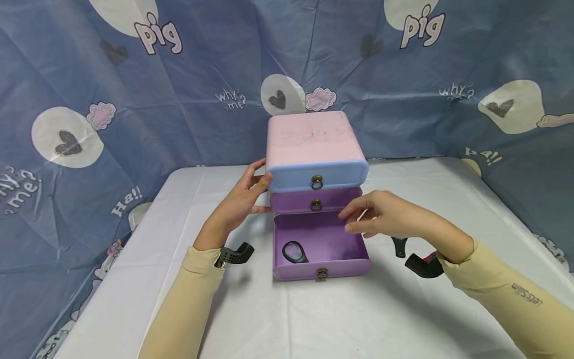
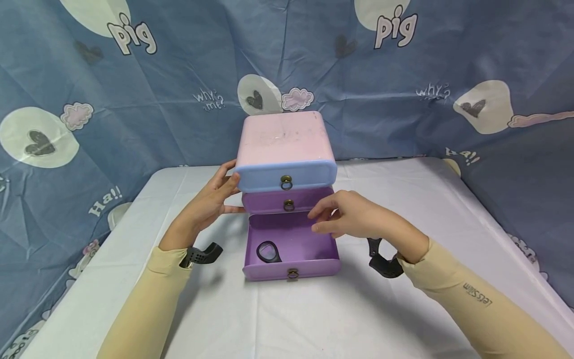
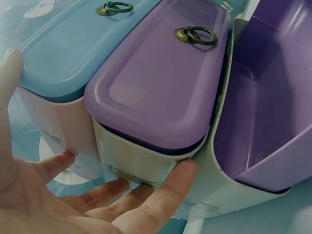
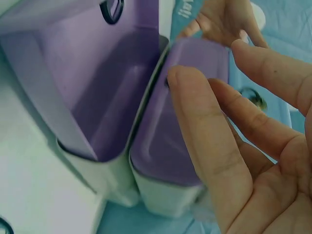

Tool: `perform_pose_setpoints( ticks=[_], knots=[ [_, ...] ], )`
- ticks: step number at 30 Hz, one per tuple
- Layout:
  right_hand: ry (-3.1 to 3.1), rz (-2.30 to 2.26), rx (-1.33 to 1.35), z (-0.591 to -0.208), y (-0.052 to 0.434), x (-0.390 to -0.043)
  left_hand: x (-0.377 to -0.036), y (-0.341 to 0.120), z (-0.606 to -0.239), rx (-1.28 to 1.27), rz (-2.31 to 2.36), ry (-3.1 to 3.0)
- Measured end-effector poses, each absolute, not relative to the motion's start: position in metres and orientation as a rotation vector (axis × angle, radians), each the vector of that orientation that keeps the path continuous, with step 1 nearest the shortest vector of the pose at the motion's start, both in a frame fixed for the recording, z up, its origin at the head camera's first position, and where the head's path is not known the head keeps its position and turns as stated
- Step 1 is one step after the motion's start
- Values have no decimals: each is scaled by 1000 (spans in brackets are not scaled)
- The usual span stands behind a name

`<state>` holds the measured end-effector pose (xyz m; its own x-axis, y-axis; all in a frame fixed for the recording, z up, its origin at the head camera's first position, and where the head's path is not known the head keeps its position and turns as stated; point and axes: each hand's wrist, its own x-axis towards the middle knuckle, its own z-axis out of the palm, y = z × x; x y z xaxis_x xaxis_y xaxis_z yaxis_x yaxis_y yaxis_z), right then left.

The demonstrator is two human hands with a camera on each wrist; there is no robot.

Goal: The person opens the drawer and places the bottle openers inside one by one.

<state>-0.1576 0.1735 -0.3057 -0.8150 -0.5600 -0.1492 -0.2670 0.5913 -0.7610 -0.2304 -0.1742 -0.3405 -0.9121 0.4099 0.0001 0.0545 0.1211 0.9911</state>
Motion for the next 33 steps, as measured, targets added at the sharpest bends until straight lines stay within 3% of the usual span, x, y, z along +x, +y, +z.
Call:
perform_pose_setpoints(
  ticks=[16,33],
  knots=[
    [2588,-1123,-468,-300,229,-157,-230,-174,-338,457,1861,2134],
    [2630,-999,-285,-338,271,-177,-229,-174,-340,455,1862,2128]
  ],
)
